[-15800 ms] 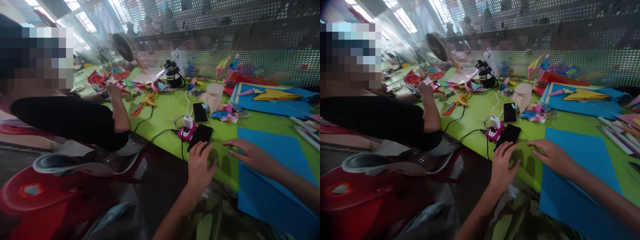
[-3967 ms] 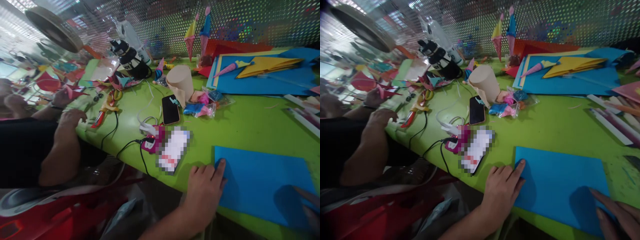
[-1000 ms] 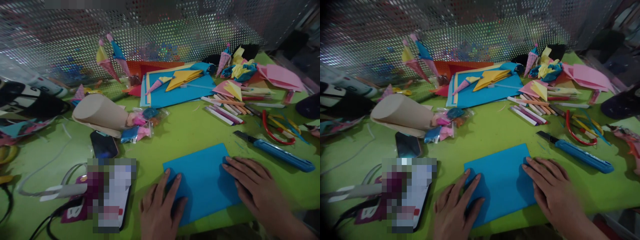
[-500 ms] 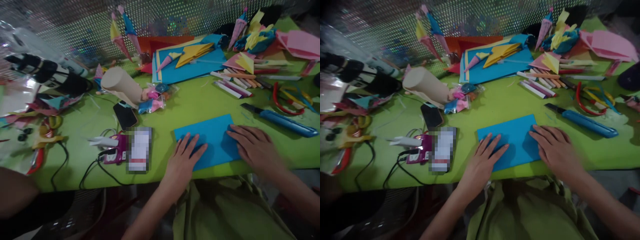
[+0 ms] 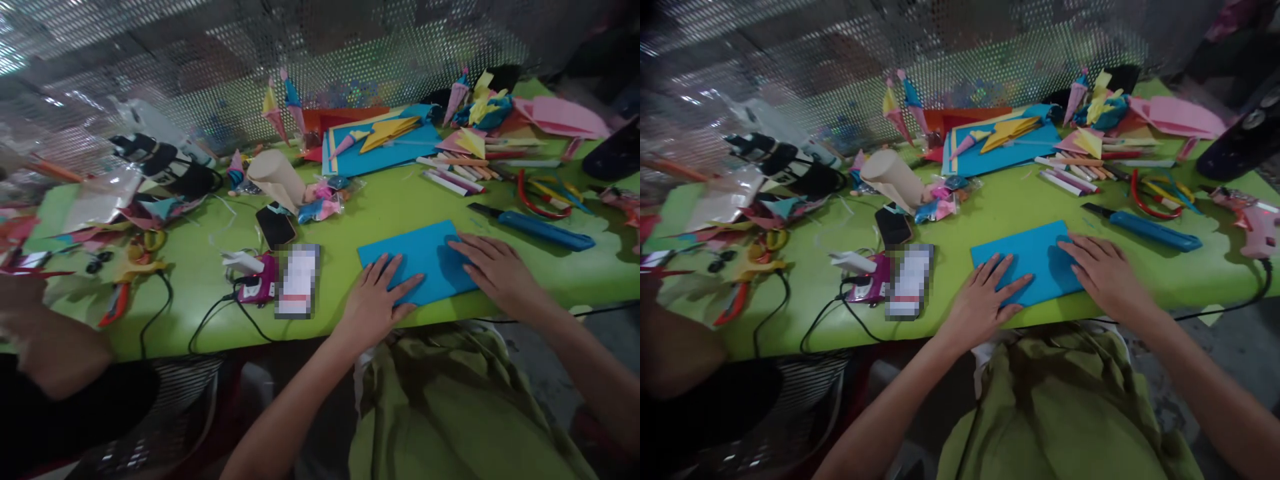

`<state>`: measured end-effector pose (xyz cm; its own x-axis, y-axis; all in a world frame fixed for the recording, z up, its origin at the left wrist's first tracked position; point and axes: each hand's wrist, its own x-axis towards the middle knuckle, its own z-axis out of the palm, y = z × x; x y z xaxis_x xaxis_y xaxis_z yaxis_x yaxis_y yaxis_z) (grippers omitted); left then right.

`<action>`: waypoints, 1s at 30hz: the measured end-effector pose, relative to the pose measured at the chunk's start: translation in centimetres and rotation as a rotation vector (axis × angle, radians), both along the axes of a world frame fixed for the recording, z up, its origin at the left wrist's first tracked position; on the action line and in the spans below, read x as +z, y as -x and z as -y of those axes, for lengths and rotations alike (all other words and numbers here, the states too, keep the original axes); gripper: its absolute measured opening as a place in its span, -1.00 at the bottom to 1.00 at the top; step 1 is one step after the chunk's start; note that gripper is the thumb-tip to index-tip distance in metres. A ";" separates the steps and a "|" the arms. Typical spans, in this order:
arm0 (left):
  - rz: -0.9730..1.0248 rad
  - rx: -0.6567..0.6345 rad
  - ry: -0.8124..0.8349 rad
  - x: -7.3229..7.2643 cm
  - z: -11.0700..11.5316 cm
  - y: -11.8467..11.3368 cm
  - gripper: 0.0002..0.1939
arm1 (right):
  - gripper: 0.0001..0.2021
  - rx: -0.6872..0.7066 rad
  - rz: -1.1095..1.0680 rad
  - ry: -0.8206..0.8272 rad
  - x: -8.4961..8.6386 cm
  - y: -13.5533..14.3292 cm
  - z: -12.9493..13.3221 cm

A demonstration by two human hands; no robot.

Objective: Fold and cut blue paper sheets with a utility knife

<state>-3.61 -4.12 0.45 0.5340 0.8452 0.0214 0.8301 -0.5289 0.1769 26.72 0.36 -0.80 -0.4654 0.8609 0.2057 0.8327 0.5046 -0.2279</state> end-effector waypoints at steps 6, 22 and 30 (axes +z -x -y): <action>0.005 -0.004 0.015 -0.3 0.1 0.3 -0.43 | -0.43 0.104 -0.031 -0.086 1.5 5.4 5.9; -0.028 -0.017 -0.005 -0.9 -0.3 0.4 -0.33 | -0.29 -0.124 0.078 -0.113 -3.6 0.0 10.1; -0.011 -0.008 -0.001 -0.8 -0.2 0.1 -0.34 | -0.31 -0.147 0.022 -0.206 -2.3 -3.3 8.7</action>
<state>-3.74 -3.91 -0.31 0.5406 0.8411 0.0165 0.8278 -0.5354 0.1675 30.06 -8.32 -3.07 -0.3442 0.8608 0.3749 0.9043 0.4113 -0.1142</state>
